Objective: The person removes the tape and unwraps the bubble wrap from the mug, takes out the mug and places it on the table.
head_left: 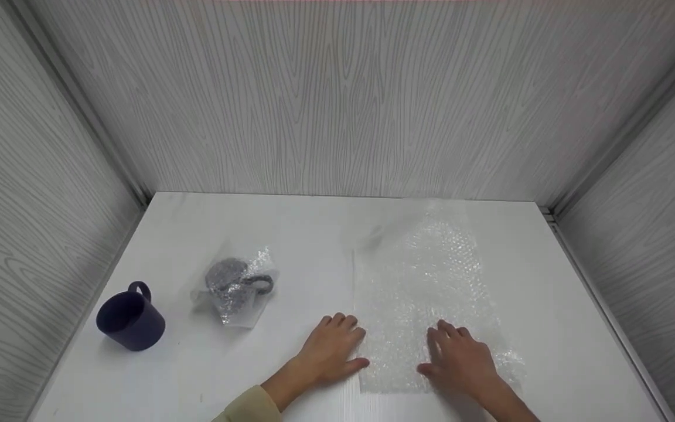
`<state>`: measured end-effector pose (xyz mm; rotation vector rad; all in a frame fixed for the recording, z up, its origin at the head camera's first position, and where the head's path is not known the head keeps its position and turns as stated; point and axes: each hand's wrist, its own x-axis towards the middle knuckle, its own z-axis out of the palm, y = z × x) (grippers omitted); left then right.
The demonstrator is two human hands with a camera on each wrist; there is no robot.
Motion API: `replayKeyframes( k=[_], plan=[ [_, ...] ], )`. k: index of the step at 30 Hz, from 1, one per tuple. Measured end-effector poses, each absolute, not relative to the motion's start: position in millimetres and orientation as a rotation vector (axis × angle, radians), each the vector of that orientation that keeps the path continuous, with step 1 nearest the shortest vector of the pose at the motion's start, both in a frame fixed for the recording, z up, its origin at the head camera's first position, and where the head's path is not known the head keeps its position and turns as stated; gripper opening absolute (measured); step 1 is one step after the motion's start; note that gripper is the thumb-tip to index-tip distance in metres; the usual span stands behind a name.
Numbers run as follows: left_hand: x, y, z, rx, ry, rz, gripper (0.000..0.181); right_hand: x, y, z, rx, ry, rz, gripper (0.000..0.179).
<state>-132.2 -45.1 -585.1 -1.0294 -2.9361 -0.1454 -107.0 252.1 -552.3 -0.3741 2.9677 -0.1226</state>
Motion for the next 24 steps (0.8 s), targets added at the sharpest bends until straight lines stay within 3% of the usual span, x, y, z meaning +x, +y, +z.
replayKeyframes(
  k=[24],
  plan=[
    [-155.7,34.0,-578.3,-1.089,-2.936,-0.035,0.058,-127.7,325.0,-551.3,-0.235,2.94,-0.164,0.076]
  ],
)
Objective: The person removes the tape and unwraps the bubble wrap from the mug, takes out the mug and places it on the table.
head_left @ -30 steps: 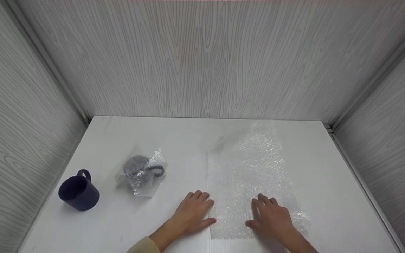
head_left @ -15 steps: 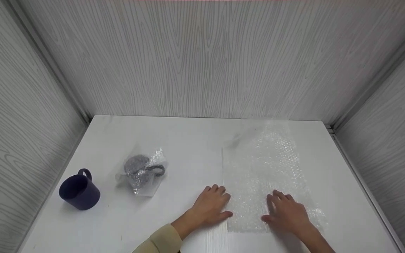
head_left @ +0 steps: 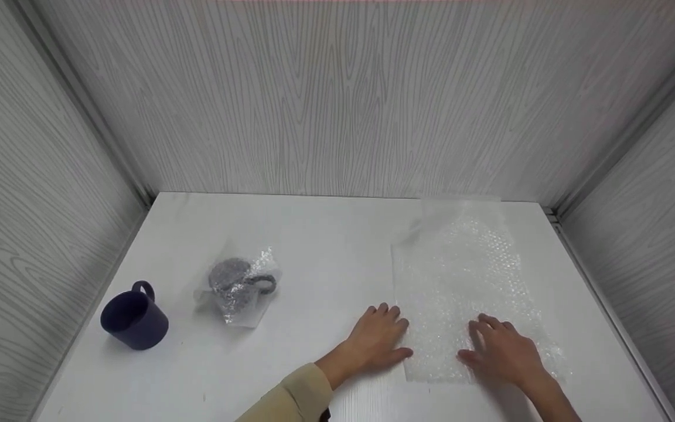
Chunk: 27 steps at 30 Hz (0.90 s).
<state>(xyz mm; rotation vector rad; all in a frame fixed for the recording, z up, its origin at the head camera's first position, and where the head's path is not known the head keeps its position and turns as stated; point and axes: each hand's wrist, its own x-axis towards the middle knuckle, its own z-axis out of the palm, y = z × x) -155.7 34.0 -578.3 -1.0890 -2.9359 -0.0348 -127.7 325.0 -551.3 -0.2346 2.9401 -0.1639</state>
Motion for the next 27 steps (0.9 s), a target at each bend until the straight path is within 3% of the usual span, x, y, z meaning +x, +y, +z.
replayKeyframes(
  k=[27],
  plan=[
    [-167.3,107.2,-575.1,-1.123,-2.967,0.033,0.06,-135.4,386.3,-555.3,-0.045,2.985,-0.208,0.085]
  ],
)
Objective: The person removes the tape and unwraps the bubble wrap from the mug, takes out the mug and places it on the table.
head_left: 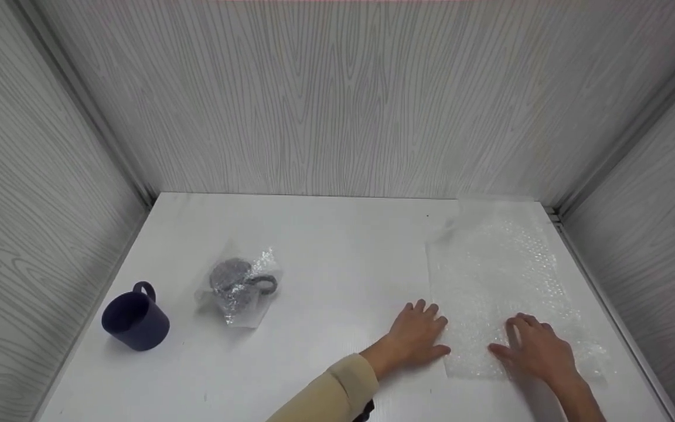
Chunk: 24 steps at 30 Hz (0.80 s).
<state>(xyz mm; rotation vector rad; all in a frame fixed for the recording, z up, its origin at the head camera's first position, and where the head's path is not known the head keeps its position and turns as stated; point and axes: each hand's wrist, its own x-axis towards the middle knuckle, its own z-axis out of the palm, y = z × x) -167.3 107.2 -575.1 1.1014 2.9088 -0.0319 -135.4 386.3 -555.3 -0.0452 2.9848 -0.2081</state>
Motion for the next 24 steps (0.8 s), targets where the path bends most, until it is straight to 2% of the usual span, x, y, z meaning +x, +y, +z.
replayKeyframes(
  k=[8,14,24],
  plan=[
    [-172.8,104.4,-574.6,1.103,2.864,0.088,0.061,-134.7,383.0,-555.9,-0.048,3.008,-0.214,0.083],
    [-177.9,90.1,-565.2,1.112,2.861,0.142,0.061,-134.8,367.3,-550.4,-0.099,3.11,-0.315,0.075],
    [-181.0,34.1,-548.2,1.125,2.963,0.146,0.062,-136.7,317.5,-543.1,-0.261,3.251,-0.441,0.066]
  ],
)
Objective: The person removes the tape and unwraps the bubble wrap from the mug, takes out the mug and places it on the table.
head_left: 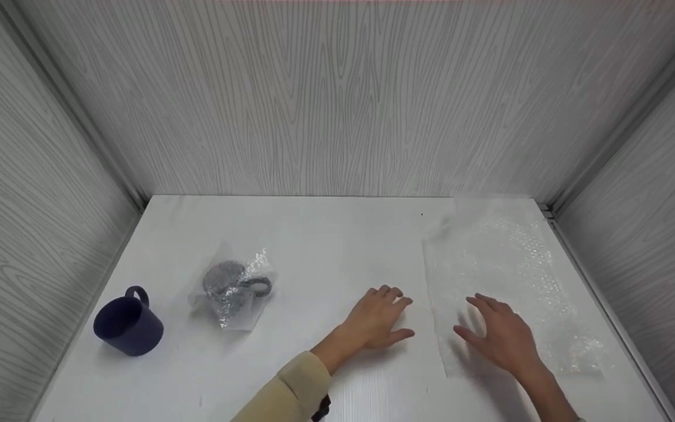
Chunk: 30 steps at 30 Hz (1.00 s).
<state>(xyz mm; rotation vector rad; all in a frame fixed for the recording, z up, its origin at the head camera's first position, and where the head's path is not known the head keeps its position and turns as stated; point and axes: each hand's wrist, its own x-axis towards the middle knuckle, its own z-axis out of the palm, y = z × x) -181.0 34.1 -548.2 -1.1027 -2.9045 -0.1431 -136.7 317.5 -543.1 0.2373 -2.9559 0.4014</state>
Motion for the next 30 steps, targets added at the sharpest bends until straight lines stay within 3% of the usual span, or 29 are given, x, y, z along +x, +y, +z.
replayKeyframes(
  k=[16,30],
  plan=[
    [-158.4,-107.9,-551.7,-0.766,-2.665,-0.4,0.061,-149.0,218.6,-550.3,0.535,-2.77,0.479,0.065],
    [-136.1,-195.9,-547.3,-0.576,-2.501,-0.388,0.071,-156.7,158.9,-569.1,0.764,-2.592,0.518,0.059]
  ],
)
